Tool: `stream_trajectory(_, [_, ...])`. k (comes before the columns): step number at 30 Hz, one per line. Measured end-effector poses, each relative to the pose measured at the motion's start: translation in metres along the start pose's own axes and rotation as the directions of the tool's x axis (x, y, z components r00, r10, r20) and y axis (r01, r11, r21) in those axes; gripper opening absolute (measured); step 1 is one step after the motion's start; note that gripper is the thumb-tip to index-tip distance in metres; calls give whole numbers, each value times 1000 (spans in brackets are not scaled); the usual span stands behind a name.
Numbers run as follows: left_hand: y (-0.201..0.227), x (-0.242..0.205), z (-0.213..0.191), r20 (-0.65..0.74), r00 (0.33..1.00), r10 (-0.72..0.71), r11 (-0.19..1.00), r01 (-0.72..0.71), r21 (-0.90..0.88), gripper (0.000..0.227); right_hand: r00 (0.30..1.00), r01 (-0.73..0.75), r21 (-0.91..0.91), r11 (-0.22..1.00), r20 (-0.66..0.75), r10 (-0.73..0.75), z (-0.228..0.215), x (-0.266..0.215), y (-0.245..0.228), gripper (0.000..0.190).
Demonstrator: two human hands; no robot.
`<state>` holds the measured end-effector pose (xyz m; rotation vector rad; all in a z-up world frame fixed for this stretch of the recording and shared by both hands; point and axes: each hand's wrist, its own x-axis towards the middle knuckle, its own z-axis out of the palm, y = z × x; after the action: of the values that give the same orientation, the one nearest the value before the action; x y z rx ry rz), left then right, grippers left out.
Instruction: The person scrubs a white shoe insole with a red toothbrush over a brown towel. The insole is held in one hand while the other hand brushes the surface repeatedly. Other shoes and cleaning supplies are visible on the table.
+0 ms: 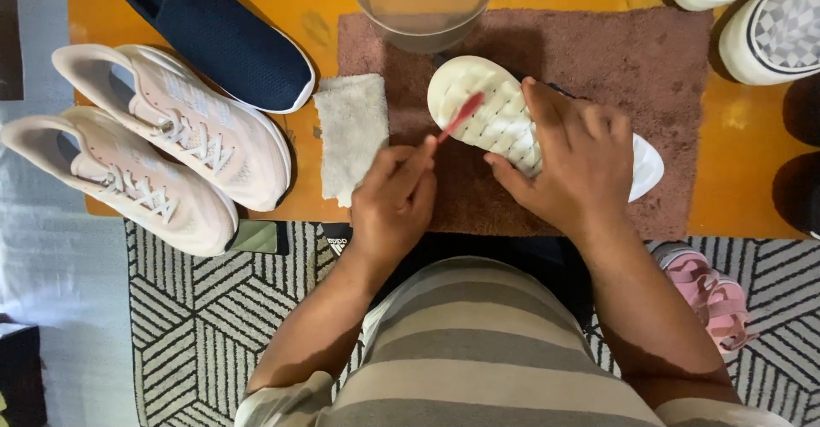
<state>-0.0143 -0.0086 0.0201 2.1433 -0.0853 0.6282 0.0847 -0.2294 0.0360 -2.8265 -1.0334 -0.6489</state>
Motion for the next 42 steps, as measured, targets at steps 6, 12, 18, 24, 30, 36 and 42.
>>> stream_trajectory(6, [-9,1,-4,-73,997,24,999,-22,32,40,999,18,17,1000,-38,-17,-2,3,0,78])
stream_trajectory(12, [3,-6,-9,74,997,-36,999,33,32,35,998,21,40,999,-52,-19,-7,7,-1,76])
stream_trajectory(18, [-1,6,-10,47,998,36,999,-35,-20,26,999,23,-3,1000,-44,-23,-10,11,-2,74])
stream_trajectory(24, [1,2,-13,76,997,20,997,-14,-79,14,1000,8,79,997,-17,-7,-13,13,-2,71])
stream_trajectory(30, [5,-8,-17,119,989,-83,994,91,-64,29,1000,-4,105,994,28,1,-14,14,-1,73])
stream_trajectory(36, [9,-3,-24,44,996,-73,987,78,-142,28,928,-205,200,958,352,125,-29,27,5,84])
stream_trajectory(42, [16,-14,-18,27,988,-154,982,156,-108,56,881,-375,285,882,405,243,-60,33,-1,87])
